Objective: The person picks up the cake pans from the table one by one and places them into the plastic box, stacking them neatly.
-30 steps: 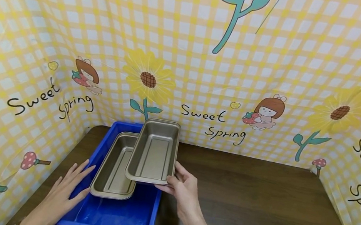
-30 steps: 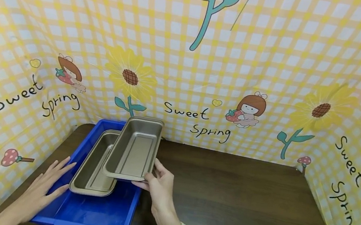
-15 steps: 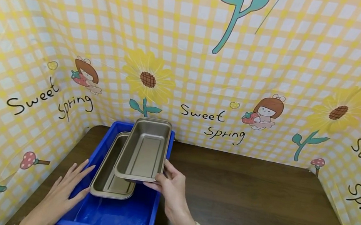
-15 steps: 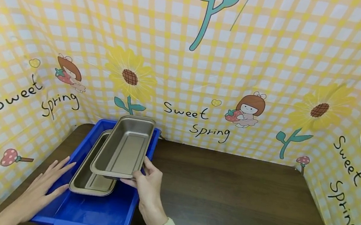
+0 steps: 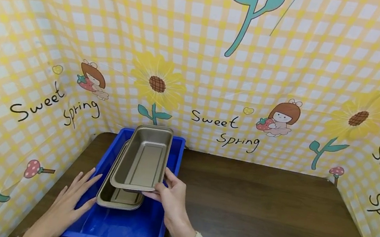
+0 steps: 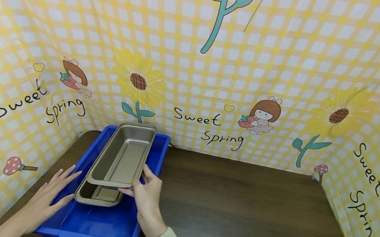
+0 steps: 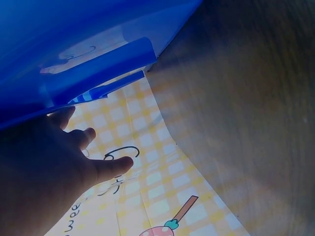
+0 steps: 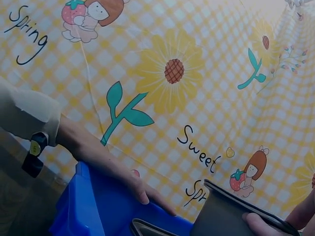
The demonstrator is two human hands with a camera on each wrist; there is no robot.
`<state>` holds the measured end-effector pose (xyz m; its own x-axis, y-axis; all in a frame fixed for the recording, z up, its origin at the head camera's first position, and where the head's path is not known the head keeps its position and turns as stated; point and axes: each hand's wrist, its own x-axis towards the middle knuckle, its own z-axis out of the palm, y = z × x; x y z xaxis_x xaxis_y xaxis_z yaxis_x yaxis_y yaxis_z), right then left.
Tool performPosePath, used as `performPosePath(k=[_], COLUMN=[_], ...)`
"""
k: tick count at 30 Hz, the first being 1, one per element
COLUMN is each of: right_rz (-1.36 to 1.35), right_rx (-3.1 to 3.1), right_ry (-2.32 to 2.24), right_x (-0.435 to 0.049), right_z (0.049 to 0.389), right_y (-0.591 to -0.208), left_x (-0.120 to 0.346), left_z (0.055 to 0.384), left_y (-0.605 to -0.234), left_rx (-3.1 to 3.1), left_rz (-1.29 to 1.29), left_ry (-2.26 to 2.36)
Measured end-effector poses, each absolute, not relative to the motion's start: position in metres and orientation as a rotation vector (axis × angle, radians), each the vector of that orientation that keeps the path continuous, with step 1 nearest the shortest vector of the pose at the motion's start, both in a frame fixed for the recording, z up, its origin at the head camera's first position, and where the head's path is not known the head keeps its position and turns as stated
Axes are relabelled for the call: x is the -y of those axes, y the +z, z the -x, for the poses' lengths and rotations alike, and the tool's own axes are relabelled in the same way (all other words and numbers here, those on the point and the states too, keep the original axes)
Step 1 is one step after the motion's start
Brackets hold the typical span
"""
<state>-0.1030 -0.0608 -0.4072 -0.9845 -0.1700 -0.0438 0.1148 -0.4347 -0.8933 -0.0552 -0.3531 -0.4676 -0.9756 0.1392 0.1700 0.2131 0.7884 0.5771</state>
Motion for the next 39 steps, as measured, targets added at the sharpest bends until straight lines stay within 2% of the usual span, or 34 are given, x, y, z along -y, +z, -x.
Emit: performPosePath(k=[39], right_rz=[0.152], right_rx=[-1.591], right_ry=[-2.497], right_x=[0.106], right_z=[0.099], right_y=[-0.436], left_x=[0.354], left_z=[0.055], left_y=[-0.468], left_rx=[2.838], left_rz=[0.277], left_ry=[-0.976])
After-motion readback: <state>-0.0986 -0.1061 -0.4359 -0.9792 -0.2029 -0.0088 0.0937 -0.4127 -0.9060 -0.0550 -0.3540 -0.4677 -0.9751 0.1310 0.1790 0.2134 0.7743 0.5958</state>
